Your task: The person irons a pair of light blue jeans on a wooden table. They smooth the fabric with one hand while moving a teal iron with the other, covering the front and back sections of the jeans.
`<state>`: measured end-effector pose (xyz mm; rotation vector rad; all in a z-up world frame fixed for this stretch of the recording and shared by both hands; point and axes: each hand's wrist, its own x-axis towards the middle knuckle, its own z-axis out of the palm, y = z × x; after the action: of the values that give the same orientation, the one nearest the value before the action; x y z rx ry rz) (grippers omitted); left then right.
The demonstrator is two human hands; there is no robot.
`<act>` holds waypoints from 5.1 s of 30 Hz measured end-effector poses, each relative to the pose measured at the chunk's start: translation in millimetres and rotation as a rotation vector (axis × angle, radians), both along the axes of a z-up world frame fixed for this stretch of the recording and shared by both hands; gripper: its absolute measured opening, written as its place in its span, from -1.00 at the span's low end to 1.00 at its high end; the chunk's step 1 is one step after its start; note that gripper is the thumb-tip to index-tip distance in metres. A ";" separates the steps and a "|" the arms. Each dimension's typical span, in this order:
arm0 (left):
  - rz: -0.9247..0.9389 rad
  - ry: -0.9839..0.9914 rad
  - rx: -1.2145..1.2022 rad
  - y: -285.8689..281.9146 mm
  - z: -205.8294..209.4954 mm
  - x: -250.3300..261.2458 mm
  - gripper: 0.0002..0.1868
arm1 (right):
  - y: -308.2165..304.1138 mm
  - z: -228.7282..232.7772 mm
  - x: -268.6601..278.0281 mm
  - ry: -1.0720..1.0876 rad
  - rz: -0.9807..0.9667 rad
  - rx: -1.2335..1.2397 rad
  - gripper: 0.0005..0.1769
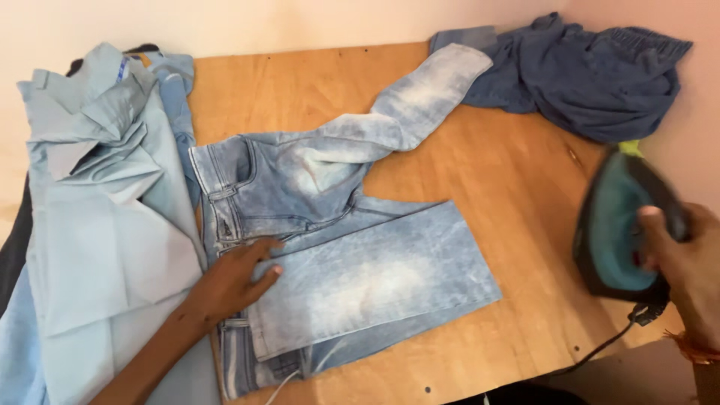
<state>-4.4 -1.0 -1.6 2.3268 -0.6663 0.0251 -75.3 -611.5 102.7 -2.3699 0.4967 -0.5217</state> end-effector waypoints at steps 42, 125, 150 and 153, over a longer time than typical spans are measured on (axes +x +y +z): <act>0.321 -0.390 0.155 -6.3 27.0 193.7 -0.55 | 6.3 -44.7 -4.9 0.214 0.457 -0.098 -0.50; -0.746 -0.008 -0.145 -364.8 38.4 23.0 -0.75 | -100.0 -46.8 -10.5 -0.544 0.030 0.160 -0.44; -0.684 -0.140 -0.452 -580.8 -68.7 83.9 -0.55 | -135.4 -35.8 -131.9 -0.155 0.165 0.360 -0.69; -0.516 -0.326 -0.219 -401.9 -30.2 59.2 -0.59 | -124.5 -35.2 -116.0 0.083 0.237 0.283 -0.65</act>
<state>54.8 -402.9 -31.8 1.8989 -1.3391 0.2324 -191.3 -736.0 67.5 -2.1454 0.2983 -0.2284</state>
